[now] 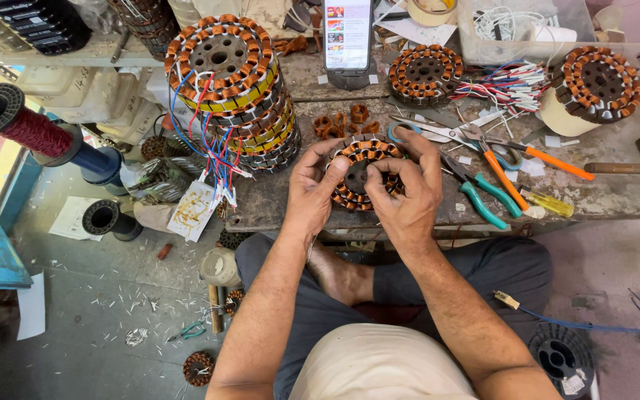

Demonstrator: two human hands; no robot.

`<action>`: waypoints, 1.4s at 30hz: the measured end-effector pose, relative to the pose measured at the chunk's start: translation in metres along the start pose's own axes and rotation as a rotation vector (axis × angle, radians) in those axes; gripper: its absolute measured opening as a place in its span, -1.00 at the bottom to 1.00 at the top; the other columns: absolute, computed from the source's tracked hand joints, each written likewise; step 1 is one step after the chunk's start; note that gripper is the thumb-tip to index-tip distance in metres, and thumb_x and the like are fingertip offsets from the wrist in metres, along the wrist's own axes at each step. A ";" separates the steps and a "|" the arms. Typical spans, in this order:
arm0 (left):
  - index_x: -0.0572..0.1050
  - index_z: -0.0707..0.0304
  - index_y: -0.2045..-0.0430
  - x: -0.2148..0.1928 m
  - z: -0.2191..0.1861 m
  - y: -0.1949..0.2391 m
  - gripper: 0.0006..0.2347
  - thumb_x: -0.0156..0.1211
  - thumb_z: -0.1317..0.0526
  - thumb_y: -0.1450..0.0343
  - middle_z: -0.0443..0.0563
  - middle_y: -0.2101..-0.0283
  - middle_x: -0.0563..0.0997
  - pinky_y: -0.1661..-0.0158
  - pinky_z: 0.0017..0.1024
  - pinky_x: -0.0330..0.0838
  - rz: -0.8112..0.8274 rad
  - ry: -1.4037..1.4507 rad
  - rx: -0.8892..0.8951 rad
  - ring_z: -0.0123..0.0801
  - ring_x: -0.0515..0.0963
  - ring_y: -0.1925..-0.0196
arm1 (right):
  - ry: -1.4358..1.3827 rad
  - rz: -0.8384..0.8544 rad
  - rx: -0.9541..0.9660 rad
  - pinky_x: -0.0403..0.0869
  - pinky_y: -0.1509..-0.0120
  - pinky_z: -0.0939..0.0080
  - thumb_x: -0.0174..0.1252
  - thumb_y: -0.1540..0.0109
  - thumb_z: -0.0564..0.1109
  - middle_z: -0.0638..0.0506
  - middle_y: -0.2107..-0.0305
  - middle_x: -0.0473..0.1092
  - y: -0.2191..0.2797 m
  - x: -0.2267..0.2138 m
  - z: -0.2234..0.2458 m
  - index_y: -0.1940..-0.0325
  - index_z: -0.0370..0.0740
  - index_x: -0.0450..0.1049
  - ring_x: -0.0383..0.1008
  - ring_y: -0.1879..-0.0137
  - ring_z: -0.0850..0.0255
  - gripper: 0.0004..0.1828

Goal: The person winds copper wire into the slots of a motor stator using a green-handled screwdriver to push the wire down. The person rotates the stator and continues winding the wire into adjacent slots.

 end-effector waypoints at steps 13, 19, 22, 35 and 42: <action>0.51 0.37 -0.09 0.001 0.000 0.000 -0.69 0.33 0.25 -0.48 0.02 -0.06 0.59 -0.15 -0.45 0.45 0.021 0.001 0.028 -0.44 0.54 -0.10 | -0.036 -0.001 0.035 0.56 -0.34 0.09 0.33 -0.21 -0.31 -0.14 -0.25 0.28 -0.007 -0.003 0.007 0.19 -0.33 0.52 0.47 -0.32 -0.01 -0.87; 0.51 0.36 -0.06 0.000 0.001 0.000 -0.71 0.31 0.25 -0.49 0.03 -0.04 0.60 -0.14 -0.42 0.45 0.018 0.046 0.005 -0.42 0.55 -0.09 | -0.087 0.028 0.036 0.56 -0.31 0.08 0.33 -0.18 -0.34 -0.15 -0.25 0.27 0.001 -0.007 -0.002 0.19 -0.35 0.52 0.49 -0.30 -0.02 -0.85; 0.49 0.37 -0.05 0.000 -0.001 0.001 -0.73 0.29 0.25 -0.50 0.05 -0.04 0.59 -0.15 -0.41 0.44 0.029 0.106 0.001 -0.41 0.55 -0.10 | -0.171 0.026 0.045 0.55 -0.38 0.05 0.29 -0.24 -0.37 -0.15 -0.26 0.24 0.005 -0.012 -0.011 0.09 -0.36 0.49 0.49 -0.34 -0.04 -0.82; 0.55 0.41 -0.03 -0.001 -0.004 0.009 -0.70 0.39 0.34 -0.42 0.04 0.00 0.63 -0.10 -0.42 0.50 0.040 -0.005 0.062 -0.42 0.60 -0.02 | -0.499 0.163 -0.006 0.50 -0.56 0.03 0.18 -0.31 -0.49 -0.19 -0.32 0.15 0.007 -0.005 -0.013 -0.22 -0.38 0.28 0.40 -0.44 -0.05 -0.57; 0.58 0.41 0.09 0.004 -0.013 0.010 -0.75 0.41 0.42 -0.37 -0.01 0.04 0.59 -0.09 -0.45 0.47 0.042 -0.146 0.126 -0.44 0.57 -0.01 | -0.223 0.163 -0.055 0.49 -0.48 0.08 0.28 -0.28 -0.38 -0.20 -0.30 0.27 0.005 -0.022 -0.009 -0.17 -0.32 0.37 0.41 -0.41 -0.03 -0.60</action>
Point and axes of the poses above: each hand's wrist, its own y-axis away from the middle knuckle, its own x-axis out of the palm, z = x × y, the point moved 10 cm from there along -y, towards the middle knuckle
